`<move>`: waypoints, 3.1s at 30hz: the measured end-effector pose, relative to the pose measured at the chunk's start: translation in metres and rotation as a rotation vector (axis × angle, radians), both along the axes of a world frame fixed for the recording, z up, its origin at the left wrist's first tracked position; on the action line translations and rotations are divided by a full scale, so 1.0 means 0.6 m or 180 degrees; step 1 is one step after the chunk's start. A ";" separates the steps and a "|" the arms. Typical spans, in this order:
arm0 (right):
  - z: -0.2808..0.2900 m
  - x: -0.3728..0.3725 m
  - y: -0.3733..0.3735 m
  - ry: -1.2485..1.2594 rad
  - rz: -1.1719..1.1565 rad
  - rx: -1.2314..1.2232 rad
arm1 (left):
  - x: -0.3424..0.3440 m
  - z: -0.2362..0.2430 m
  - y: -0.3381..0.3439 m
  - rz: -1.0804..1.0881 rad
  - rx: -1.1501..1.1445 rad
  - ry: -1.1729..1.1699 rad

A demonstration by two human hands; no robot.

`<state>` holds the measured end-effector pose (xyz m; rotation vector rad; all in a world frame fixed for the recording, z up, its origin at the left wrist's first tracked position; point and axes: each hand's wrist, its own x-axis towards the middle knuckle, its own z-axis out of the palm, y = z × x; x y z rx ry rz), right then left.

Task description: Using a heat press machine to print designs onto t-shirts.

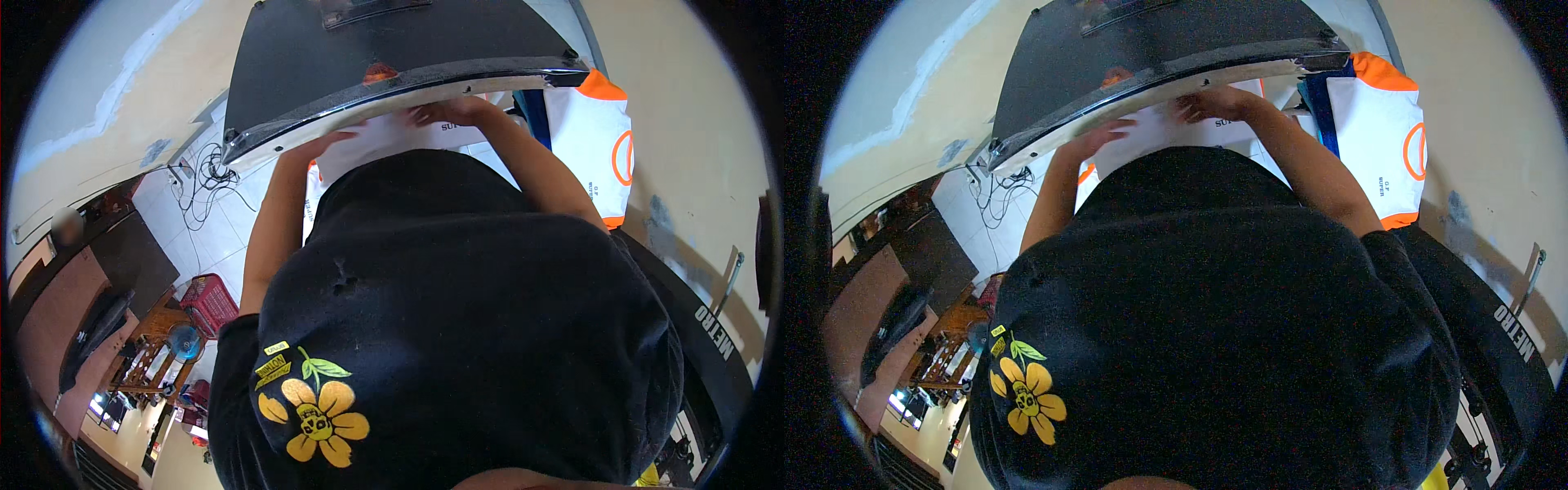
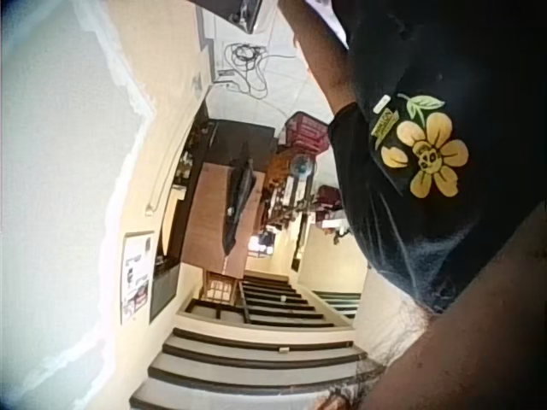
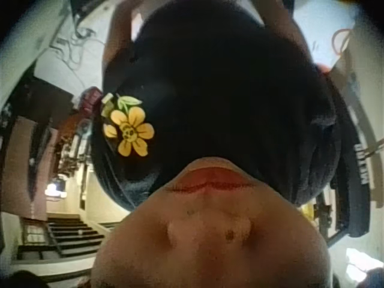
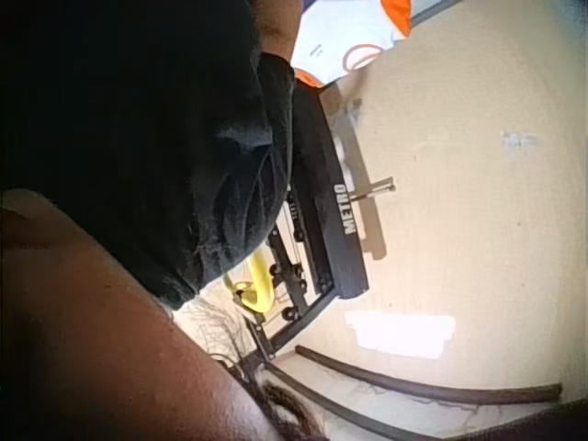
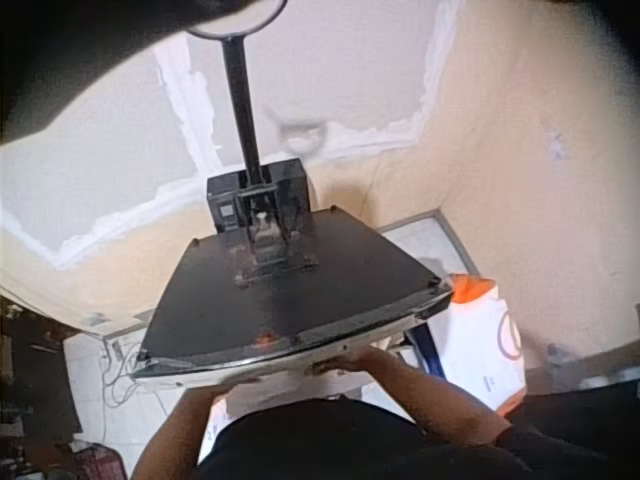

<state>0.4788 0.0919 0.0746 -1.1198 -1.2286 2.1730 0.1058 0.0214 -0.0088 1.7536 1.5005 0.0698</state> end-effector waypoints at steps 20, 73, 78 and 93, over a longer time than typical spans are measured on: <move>-0.101 0.009 -0.122 -0.3247 0.2173 0.6314 | 0.175 0.054 -0.104 -0.0610 0.1842 0.1267; 0.658 0.020 0.005 -0.1099 -0.1992 0.4899 | 0.061 -0.019 -0.242 0.2268 0.1190 -0.0720; 0.816 -0.122 0.165 -0.1381 -0.1335 0.6038 | 0.046 -0.016 -0.242 0.2401 0.0457 -0.0477; 0.828 -0.239 0.254 -0.3724 -0.0951 0.5317 | 0.050 -0.029 -0.257 0.2990 -0.0103 -0.2004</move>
